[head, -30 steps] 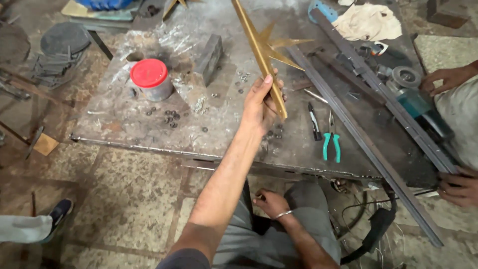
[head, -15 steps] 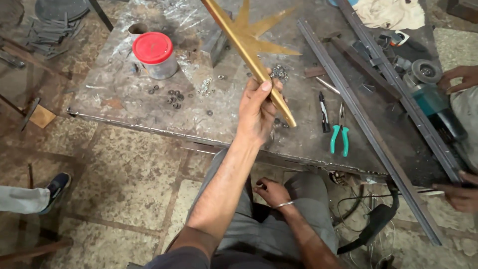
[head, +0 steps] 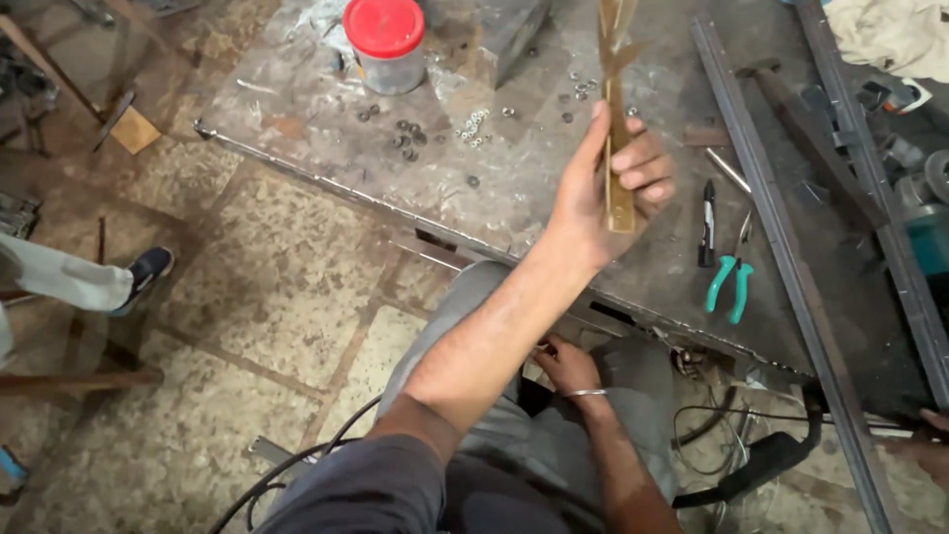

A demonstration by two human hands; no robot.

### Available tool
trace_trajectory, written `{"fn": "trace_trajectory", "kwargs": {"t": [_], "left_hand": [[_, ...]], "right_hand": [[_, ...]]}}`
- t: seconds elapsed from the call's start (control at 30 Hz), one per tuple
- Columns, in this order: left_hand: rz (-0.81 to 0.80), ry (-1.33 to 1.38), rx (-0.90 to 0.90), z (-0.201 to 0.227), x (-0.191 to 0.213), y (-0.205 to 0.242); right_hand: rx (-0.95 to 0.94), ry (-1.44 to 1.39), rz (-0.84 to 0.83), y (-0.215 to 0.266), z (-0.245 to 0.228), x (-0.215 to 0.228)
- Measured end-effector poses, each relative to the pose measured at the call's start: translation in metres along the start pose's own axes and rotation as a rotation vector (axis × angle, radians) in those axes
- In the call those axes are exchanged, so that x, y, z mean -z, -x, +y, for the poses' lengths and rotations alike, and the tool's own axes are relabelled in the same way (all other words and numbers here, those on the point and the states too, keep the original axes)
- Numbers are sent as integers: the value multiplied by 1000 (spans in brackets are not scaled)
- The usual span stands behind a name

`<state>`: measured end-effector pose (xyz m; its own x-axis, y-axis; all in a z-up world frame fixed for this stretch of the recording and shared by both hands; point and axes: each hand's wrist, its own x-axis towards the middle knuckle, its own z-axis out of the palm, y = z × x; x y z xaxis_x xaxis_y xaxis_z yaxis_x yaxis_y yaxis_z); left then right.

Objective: Measure, mark, and hammer a decorative metal star piece as part of a manufacturing process.

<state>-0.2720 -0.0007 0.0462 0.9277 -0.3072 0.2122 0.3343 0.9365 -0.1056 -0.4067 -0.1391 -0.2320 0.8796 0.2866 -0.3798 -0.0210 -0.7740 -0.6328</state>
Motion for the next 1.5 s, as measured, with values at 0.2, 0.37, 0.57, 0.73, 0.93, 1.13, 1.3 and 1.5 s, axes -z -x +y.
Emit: {"fn": "trace_trajectory", "kwargs": {"t": [0.2, 0.37, 0.57, 0.73, 0.93, 1.13, 1.3, 1.5], "left_hand": [[-108, 30, 0, -12, -3, -7], [-71, -21, -50, -17, -8, -9], [1, -84, -124, -21, -9, -11], [25, -95, -151, -22, -8, -13], [73, -90, -159, -22, -11, -11], [99, -121, -177, -22, -8, -10], [112, -130, -193, -22, -9, -9], [89, -133, -198, -21, -9, -6]], "right_hand": [[-83, 23, -38, -3, 5, 0], [-32, 121, 2, -11, 26, -12], [29, 87, 46, -12, 37, -17], [-31, 121, 28, -12, 34, -16], [-46, 105, 14, -8, 21, -9], [-14, 90, 25, -7, 24, -10], [83, 66, 89, -7, 25, -10], [-18, 81, 34, -3, 15, -5]]}}
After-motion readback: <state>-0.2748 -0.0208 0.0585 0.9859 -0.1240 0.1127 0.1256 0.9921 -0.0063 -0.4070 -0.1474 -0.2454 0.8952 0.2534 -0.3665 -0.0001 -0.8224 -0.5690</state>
